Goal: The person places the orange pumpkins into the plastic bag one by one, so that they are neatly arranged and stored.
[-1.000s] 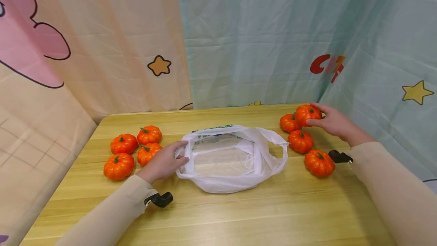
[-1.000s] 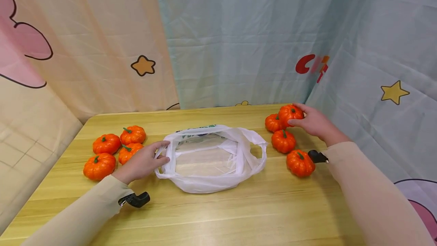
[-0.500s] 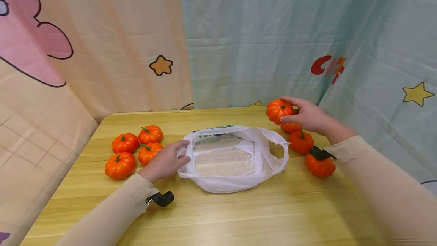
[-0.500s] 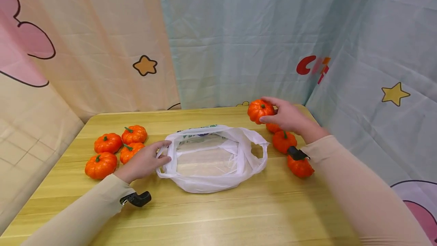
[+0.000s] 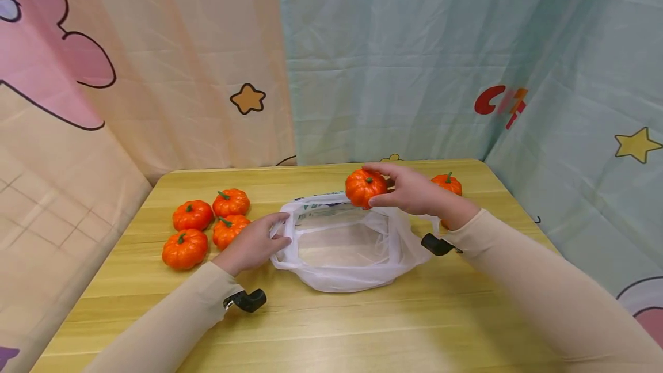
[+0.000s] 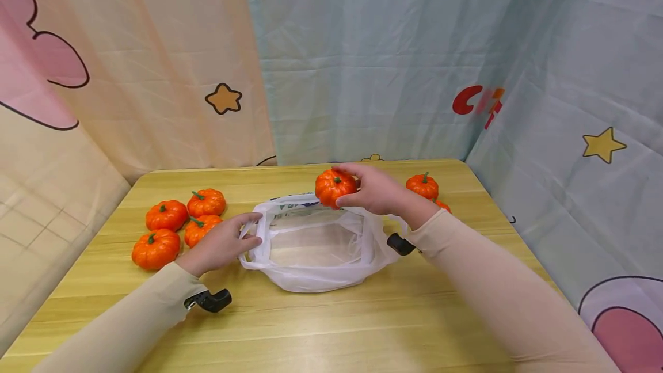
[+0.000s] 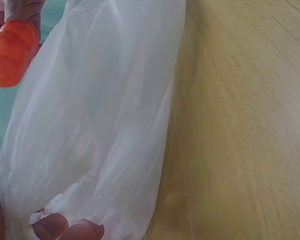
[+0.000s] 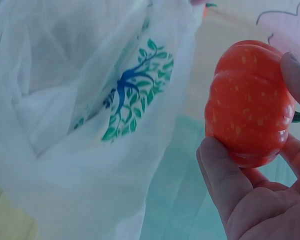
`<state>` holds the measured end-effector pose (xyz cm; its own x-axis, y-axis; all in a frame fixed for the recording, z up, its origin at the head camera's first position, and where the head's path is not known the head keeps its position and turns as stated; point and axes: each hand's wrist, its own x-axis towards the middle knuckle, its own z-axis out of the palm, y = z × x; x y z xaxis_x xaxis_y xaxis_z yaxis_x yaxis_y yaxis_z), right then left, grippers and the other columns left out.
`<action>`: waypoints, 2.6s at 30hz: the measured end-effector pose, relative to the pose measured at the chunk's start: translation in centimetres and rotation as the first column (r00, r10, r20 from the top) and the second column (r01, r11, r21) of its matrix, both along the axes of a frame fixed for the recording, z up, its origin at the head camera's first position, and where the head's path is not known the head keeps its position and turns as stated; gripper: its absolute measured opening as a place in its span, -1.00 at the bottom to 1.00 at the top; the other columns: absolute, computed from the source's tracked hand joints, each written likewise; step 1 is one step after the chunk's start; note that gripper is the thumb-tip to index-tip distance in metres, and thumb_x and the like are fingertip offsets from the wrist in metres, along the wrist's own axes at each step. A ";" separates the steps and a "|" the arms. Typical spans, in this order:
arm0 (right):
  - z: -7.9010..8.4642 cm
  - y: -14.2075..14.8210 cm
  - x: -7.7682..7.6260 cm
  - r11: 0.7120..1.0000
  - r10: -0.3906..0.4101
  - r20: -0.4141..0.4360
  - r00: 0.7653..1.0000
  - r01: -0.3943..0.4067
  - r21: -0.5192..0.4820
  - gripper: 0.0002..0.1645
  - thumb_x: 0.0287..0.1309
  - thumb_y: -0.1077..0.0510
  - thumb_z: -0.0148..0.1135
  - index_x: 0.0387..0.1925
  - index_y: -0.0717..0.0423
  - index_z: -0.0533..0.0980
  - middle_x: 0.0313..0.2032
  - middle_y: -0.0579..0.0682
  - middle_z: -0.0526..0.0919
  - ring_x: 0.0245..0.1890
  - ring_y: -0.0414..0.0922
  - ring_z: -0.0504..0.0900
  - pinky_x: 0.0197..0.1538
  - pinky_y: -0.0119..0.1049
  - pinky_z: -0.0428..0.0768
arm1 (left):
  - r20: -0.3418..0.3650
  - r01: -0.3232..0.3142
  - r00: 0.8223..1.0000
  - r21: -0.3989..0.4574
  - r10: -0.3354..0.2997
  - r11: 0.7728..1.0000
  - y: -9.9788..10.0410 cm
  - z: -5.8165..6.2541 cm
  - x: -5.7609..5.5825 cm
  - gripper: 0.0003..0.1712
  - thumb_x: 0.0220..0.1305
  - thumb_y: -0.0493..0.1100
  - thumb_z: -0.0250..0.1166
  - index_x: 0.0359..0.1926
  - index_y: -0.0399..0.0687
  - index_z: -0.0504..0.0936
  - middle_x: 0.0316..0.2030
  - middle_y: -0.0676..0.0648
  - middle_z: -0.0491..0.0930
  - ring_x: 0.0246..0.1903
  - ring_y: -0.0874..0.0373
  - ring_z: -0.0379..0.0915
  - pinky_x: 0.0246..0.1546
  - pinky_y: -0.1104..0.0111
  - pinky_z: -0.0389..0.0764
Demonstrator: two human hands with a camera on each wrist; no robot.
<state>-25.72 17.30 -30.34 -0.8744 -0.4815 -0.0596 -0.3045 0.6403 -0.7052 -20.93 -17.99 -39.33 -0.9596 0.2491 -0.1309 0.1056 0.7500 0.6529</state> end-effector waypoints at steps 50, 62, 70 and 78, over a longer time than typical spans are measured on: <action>-8.2 -10.2 -0.6 0.986 0.156 0.048 0.987 -0.158 0.049 -0.12 0.16 0.20 0.55 0.50 -0.03 0.41 0.47 0.04 0.44 0.42 0.07 0.43 0.54 0.03 0.38 | -0.003 0.017 1.000 0.001 -0.017 1.000 0.1 -0.5 0.0 -0.31 0.44 -0.08 0.37 0.52 0.00 0.41 -0.35 -0.06 0.53 -0.51 0.12 0.35 -0.47 0.38 0.41; -9.0 -10.7 -0.8 0.984 0.158 0.052 0.986 -0.161 0.070 -0.10 0.18 0.16 0.54 0.52 -0.06 0.38 0.44 0.06 0.46 0.37 0.06 0.46 0.52 0.05 0.40 | -0.006 0.032 0.999 -0.013 -0.032 0.999 0.0 -0.5 -0.1 -0.31 0.44 -0.05 0.37 0.52 0.02 0.42 -0.47 -0.01 0.44 -0.55 0.14 0.33 -0.48 0.38 0.39; -9.2 -11.0 -0.7 0.986 0.138 0.065 0.988 -0.143 0.089 -0.06 0.22 0.13 0.52 0.57 -0.09 0.32 0.47 0.03 0.44 0.39 0.05 0.45 0.52 0.03 0.41 | -0.020 0.032 0.999 -0.019 -0.033 0.999 0.1 -0.5 -0.2 -0.31 0.42 -0.07 0.38 0.51 -0.01 0.43 -0.46 -0.01 0.44 -0.50 0.14 0.34 -0.43 0.37 0.39; -9.3 -10.9 -0.7 0.987 0.122 0.069 0.990 -0.128 0.097 -0.05 0.23 0.10 0.52 0.58 -0.10 0.30 0.47 0.02 0.43 0.40 0.04 0.44 0.52 0.03 0.41 | -0.014 0.028 0.999 -0.012 -0.029 1.000 0.4 -0.5 -0.2 -0.31 0.42 -0.07 0.38 0.51 0.00 0.44 -0.45 -0.01 0.41 -0.54 0.15 0.30 -0.46 0.39 0.37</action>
